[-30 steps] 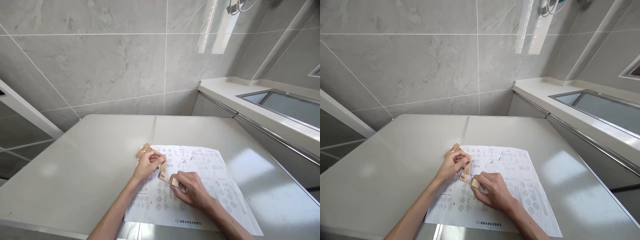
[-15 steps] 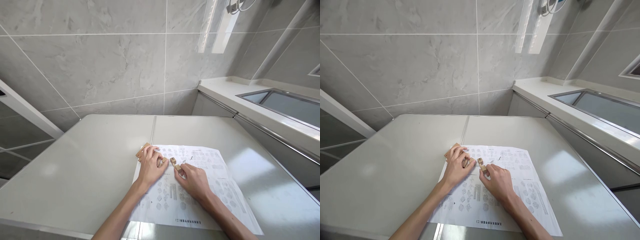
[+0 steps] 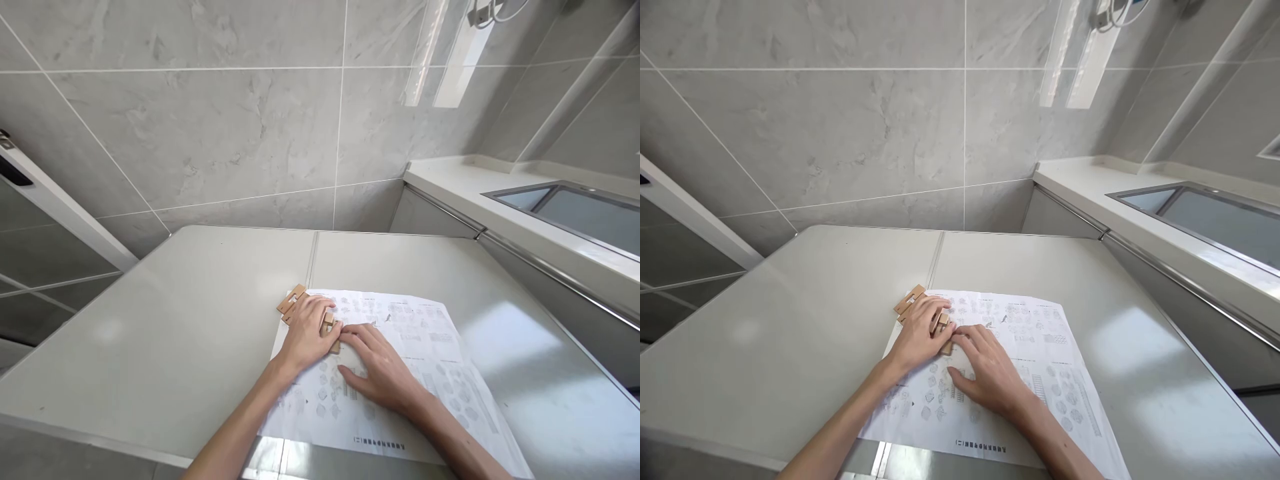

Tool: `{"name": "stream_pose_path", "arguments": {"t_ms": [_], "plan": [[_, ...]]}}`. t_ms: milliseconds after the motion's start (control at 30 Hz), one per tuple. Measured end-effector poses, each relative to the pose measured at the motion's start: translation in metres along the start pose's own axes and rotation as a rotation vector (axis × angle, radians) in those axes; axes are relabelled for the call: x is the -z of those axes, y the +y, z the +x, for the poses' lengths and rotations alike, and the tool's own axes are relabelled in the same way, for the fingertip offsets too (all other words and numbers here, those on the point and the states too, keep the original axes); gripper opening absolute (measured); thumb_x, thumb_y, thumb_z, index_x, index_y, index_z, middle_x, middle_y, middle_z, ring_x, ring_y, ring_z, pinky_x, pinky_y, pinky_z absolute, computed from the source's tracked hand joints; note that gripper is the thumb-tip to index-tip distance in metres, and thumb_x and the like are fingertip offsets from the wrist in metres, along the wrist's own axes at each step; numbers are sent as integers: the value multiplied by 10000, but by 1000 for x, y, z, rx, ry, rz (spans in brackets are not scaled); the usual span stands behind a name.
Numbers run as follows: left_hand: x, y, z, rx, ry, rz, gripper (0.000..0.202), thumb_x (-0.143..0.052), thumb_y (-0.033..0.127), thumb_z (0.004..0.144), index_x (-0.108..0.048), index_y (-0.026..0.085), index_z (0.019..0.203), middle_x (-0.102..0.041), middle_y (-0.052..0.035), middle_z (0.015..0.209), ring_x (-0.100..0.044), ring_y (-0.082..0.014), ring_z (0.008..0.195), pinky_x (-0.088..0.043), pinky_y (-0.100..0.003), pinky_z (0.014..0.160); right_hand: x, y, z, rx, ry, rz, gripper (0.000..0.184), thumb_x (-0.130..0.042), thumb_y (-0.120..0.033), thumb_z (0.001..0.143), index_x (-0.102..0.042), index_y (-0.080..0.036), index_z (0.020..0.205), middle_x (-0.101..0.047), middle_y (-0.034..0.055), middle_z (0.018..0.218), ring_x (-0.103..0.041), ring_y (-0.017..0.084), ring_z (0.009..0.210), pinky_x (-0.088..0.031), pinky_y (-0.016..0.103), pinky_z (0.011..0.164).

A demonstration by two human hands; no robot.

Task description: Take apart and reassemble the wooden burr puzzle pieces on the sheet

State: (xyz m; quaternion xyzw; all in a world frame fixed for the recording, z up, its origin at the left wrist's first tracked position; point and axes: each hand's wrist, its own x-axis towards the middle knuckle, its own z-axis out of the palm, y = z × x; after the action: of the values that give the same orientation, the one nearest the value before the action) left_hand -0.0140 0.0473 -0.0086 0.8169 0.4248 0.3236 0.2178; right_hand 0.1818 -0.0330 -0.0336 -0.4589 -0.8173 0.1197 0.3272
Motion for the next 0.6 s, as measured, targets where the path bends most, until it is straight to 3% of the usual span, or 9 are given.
{"name": "stream_pose_path", "arguments": {"t_ms": [67,133,300,467,600], "plan": [[2,0,0,-9,-50,-16,206,-699,219,923,-693,259,1125,-776,-57,1178,-660,-299,1250,-540,-463,1077,1,-2,0,49,-32,49,580,-670,-161,931,-517,-258,1482,-691,123,1388,-652,329,1245,-567,510,1027],[5,-1,1,-13,-81,-22,201,-674,188,916,-703,262,1100,-783,-53,1143,-679,-292,1214,-556,-450,1051,2,-4,0,70,-44,86,594,-645,-133,938,-500,-271,1498,-706,108,1380,-659,320,1248,-563,514,1042],[10,-1,0,-51,-139,-5,232,-697,177,870,-716,267,1083,-768,-68,1164,-660,-325,1216,-542,-493,1054,2,-1,0,-7,16,127,346,-530,-91,1000,-588,-259,1298,-759,103,1170,-715,304,1070,-601,497,916],[17,-3,-8,-92,-188,12,230,-667,206,934,-717,278,1147,-766,-79,1170,-692,-315,1159,-561,-487,1029,2,4,0,-117,73,146,221,-491,-128,1038,-604,-248,1185,-754,104,1099,-728,295,980,-623,473,830],[29,-8,-21,-122,-203,20,249,-678,211,965,-731,301,1191,-778,-75,1222,-617,-342,1347,-503,-539,1148,0,3,1,-149,66,189,210,-486,-134,1035,-610,-255,1154,-752,97,1074,-728,292,966,-620,465,823]]}}
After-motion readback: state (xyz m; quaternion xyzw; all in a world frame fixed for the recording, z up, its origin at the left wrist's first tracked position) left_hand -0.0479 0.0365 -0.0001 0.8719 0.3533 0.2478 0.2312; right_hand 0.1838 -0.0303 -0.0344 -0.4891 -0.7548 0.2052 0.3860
